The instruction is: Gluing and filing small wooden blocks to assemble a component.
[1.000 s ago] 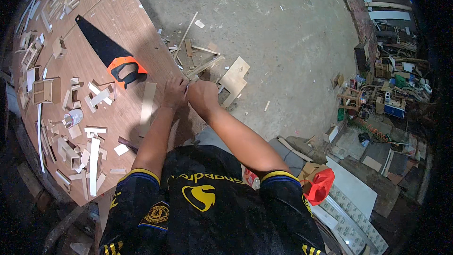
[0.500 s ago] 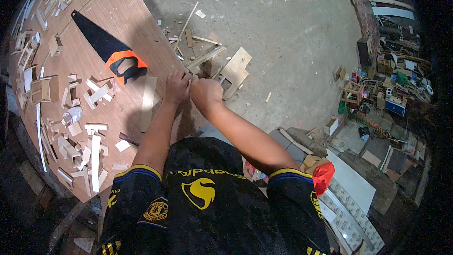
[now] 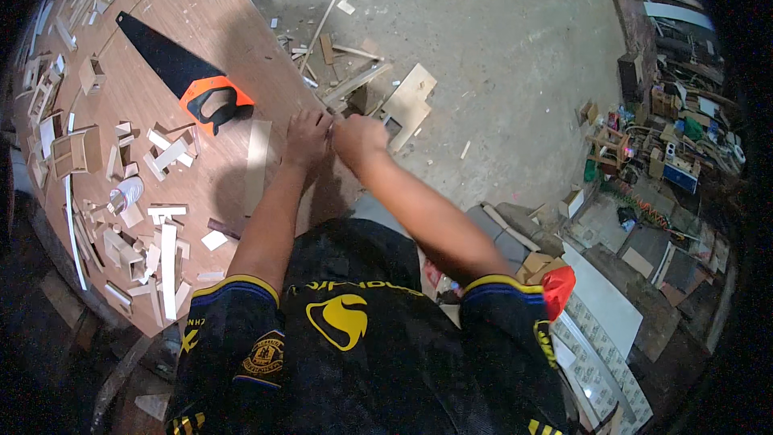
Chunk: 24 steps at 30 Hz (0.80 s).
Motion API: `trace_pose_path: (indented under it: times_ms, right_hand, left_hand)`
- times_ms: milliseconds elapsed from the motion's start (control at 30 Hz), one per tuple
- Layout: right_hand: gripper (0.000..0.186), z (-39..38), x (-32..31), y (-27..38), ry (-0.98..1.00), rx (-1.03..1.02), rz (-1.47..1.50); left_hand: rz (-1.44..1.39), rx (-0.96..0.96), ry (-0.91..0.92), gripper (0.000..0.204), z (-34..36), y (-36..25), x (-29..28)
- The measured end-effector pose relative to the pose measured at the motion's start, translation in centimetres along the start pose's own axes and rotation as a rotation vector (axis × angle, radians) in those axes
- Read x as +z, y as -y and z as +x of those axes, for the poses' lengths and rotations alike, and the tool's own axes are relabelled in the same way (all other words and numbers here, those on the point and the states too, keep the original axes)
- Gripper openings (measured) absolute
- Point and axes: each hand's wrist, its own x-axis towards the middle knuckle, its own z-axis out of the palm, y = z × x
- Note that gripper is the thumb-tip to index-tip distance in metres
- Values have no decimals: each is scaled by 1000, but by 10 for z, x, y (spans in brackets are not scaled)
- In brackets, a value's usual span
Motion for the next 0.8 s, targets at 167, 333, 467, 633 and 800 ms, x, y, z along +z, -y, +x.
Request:
trace_pose_path:
  times_ms: [167, 333, 467, 633, 800]
  right_hand:
    - [27, -36, -49, 16, -11, 54, 61]
    - [24, -15, -25, 12, -54, 51, 95]
    - [24, -36, -51, 13, 22, 14, 55]
    - [29, -1, -16, 7, -46, 39, 108]
    - [30, -29, -38, 8, -16, 54, 97]
  left_hand:
    - [9, -70, 43, 15, 0, 1, -3]
    - [37, -34, 76, 15, -3, -3, -3]
    - [25, -76, 51, 17, -1, 2, -1]
    - [36, -50, 57, 16, 4, 2, -2]
    - [5, -118, 146, 16, -1, 1, -1]
